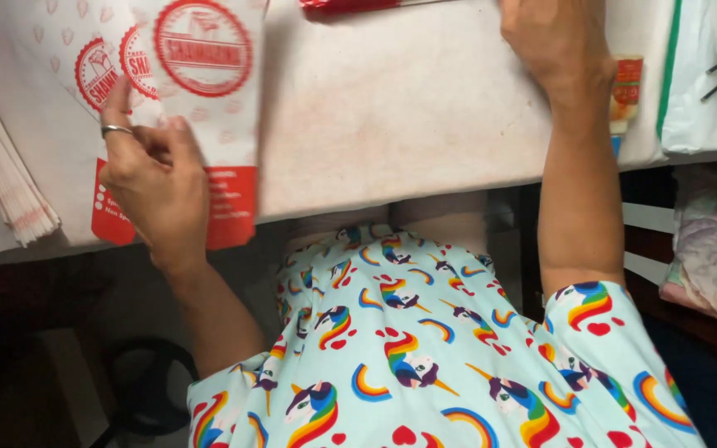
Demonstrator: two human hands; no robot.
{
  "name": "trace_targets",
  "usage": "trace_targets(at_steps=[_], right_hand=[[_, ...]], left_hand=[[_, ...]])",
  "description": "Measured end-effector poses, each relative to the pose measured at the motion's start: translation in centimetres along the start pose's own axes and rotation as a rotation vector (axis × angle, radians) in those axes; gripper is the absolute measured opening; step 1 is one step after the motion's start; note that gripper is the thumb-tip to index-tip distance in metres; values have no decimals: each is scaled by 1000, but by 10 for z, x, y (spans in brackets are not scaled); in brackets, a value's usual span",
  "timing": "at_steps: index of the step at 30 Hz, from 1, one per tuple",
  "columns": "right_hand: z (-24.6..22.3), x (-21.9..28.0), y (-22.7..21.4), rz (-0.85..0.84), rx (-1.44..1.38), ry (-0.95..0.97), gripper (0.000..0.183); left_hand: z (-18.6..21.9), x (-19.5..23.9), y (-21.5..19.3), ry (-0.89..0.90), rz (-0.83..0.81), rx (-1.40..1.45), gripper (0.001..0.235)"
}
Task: Manually assembling paper shawarma sleeves by applying glue and folding them.
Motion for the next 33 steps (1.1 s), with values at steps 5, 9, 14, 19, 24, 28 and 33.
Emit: trace_targets(at_steps=[5, 9, 14, 19, 24, 28, 33], right_hand=[[-34, 22, -67, 189, -619, 322, 31], [-59, 50, -83, -2, -688, 406, 28], [0, 74, -121, 237, -556, 462, 18], [38, 127, -87, 18, -573, 715, 42], [44, 139, -78, 145, -1059, 850, 32], [34, 148, -89, 461, -1532, 947, 32], [3, 118, -92, 566, -1490, 887, 44]], left_hand=[[20, -4, -2, 118, 231, -533, 54], [65, 0, 35, 345, 260, -315, 54], [125, 12, 101, 706, -155, -8, 45], [134, 9, 111, 731, -133, -108, 32], [138, -3, 102, 706, -124, -95, 20], [139, -16, 91, 647, -202, 1, 6], [140, -28, 86, 551, -284, 111, 7]])
Point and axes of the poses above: each hand's wrist, its own x-axis away from the middle knuckle, its own y-axis out of the palm, z = x × y, the point moved 6 cm from there along -x, towards the middle knuckle, and after that the axes turned 12 degrees about -x, right-handed, at the moved point
